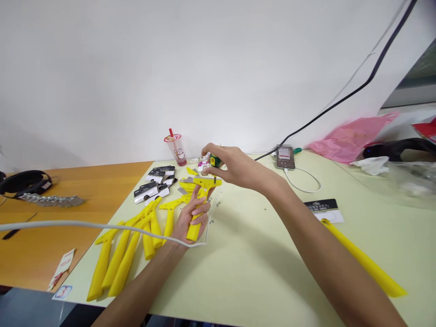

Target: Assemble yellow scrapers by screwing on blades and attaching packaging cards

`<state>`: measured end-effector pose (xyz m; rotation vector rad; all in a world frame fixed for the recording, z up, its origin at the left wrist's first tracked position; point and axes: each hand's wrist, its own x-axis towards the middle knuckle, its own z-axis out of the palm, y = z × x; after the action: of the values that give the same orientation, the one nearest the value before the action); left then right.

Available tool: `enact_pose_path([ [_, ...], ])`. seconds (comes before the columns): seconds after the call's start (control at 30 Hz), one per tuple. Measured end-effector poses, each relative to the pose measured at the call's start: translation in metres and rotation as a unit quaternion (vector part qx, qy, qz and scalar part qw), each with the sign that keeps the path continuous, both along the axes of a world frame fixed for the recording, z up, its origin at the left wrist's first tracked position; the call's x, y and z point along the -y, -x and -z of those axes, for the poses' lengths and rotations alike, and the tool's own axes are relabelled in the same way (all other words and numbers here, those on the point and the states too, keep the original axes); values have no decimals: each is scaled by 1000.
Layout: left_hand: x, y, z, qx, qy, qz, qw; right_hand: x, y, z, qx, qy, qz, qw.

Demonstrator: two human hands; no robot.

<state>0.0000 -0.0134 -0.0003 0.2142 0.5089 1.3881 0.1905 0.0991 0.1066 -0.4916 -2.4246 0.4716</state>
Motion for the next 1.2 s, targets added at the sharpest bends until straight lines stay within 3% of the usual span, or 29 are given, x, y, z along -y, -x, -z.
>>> enact_pose_path([
  [0.17, 0, 0, -1, -4, 9, -5, 1000, 0, -3, -1, 16, 15, -23, 1000],
  [0.33, 1, -2, 1, -10, 11, 2, 1000, 0, -3, -4, 22, -8, 25, 999],
  [0.5, 1, -4, 0, -7, 31, -1, 999, -2, -6, -4, 27, 1, 11, 1000],
  [0.67, 2, -5, -3, 1, 18, 5, 1000, -1, -6, -4, 17, -6, 49, 999],
  [0.83, 3, -4, -3, -8, 16, 4, 1000, 1, -8, -6, 13, 13, 3, 1000],
  [1.0, 2, -2, 0, -7, -3, 14, 1000, 1, -7, -7, 13, 7, 34, 999],
  [1.2, 0, -2, 0, 2, 17, 5, 1000, 0, -9, -7, 32, 26, 9, 999],
])
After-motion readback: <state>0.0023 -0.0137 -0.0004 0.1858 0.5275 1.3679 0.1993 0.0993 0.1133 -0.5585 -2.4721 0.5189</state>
